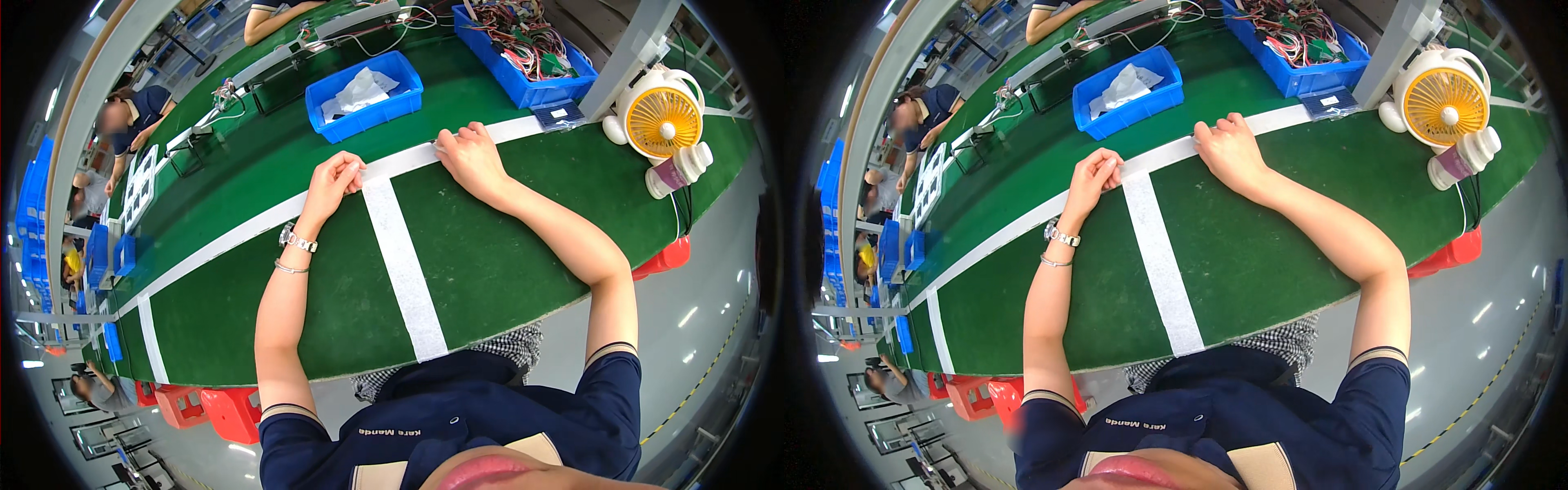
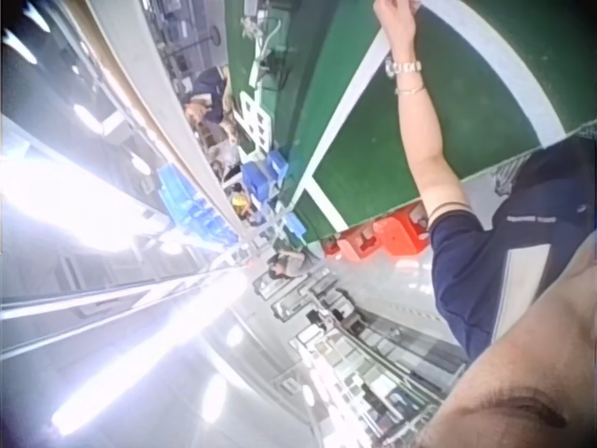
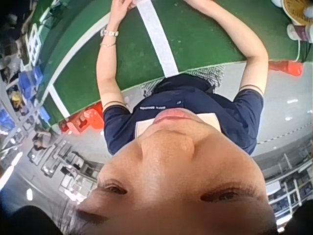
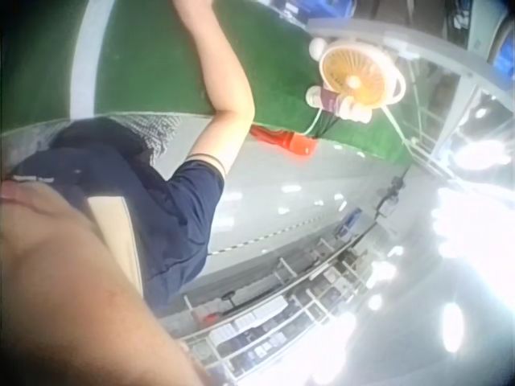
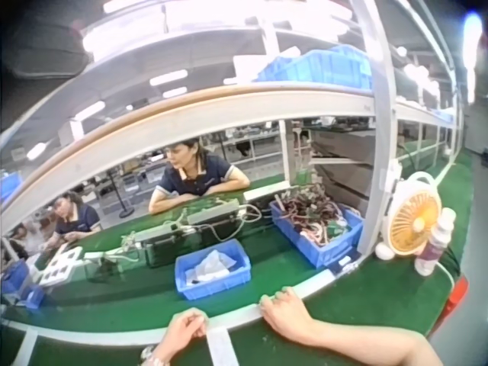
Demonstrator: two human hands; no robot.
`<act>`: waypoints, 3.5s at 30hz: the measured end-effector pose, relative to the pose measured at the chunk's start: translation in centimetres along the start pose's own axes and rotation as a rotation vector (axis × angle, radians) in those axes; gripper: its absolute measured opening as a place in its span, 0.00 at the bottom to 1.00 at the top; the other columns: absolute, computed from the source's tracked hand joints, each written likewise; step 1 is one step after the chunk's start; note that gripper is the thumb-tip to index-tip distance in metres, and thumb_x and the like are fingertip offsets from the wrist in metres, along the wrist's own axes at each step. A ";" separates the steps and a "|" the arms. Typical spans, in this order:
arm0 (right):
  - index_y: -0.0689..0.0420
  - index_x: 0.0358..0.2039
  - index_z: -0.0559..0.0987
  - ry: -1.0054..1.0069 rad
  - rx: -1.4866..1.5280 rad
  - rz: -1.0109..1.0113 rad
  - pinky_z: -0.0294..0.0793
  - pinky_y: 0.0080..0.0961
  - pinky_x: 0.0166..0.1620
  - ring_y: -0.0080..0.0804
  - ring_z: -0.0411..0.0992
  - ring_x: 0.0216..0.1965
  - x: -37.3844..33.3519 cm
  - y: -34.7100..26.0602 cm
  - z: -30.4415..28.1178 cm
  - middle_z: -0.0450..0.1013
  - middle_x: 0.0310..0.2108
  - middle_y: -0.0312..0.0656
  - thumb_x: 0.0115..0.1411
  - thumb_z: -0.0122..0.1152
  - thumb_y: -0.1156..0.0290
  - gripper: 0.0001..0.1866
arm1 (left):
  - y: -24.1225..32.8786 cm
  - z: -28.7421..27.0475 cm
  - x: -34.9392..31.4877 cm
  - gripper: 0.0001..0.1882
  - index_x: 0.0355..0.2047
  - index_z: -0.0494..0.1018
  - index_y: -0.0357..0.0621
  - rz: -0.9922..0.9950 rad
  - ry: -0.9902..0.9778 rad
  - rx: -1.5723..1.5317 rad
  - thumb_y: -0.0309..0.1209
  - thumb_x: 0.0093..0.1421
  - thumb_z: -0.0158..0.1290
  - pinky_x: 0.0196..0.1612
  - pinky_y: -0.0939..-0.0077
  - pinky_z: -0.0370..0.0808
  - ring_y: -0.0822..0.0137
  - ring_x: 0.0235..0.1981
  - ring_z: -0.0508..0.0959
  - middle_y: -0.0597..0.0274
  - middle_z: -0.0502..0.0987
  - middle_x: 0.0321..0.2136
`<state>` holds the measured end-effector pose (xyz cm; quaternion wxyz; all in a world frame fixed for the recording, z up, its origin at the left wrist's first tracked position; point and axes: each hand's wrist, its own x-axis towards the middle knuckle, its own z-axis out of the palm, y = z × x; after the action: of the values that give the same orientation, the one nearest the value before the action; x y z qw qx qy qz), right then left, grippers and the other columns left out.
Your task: Applying and smoothing out white tape strips on a green workbench surface in a factory production line.
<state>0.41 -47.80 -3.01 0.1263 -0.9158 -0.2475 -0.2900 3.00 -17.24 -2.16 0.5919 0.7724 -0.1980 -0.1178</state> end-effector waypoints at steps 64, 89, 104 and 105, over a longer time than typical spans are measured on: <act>0.58 0.24 0.74 -0.017 -0.082 -0.197 0.69 0.43 0.57 0.36 0.73 0.30 0.6 -1.3 -1.2 0.72 0.18 0.39 0.53 0.62 0.75 0.05 | 0.3 -0.2 -0.2 0.10 0.38 0.76 0.40 0.002 -0.010 -0.005 0.33 0.71 0.49 0.31 0.84 0.72 0.80 0.26 0.74 0.70 0.75 0.25; 0.58 0.26 0.75 -0.027 -0.104 -0.189 0.69 0.40 0.56 0.37 0.73 0.31 0.7 -1.0 -1.0 0.72 0.20 0.39 0.53 0.60 0.76 0.02 | 0.3 -0.1 -0.1 0.10 0.38 0.76 0.40 -0.003 -0.007 0.010 0.33 0.72 0.49 0.31 0.84 0.73 0.80 0.26 0.74 0.70 0.75 0.24; 0.61 0.31 0.80 -0.055 -0.200 -0.217 0.68 0.40 0.58 0.36 0.74 0.33 0.6 -1.6 -1.1 0.74 0.21 0.40 0.51 0.58 0.77 0.07 | 0.5 0.0 -0.2 0.10 0.38 0.76 0.39 -0.007 0.000 0.011 0.32 0.71 0.50 0.31 0.83 0.73 0.80 0.26 0.74 0.69 0.75 0.24; 0.62 0.32 0.80 -0.074 -0.232 -0.233 0.68 0.40 0.58 0.36 0.74 0.34 0.6 -2.1 -1.4 0.74 0.21 0.40 0.51 0.58 0.77 0.07 | 0.5 -0.1 -0.2 0.10 0.38 0.76 0.39 -0.007 0.001 0.010 0.32 0.71 0.50 0.31 0.83 0.73 0.80 0.25 0.74 0.69 0.76 0.24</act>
<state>-0.95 -46.32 -1.32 -0.0240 -0.8994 -0.3213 -0.2953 2.76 -17.20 -1.71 0.5877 0.7761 -0.1956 -0.1188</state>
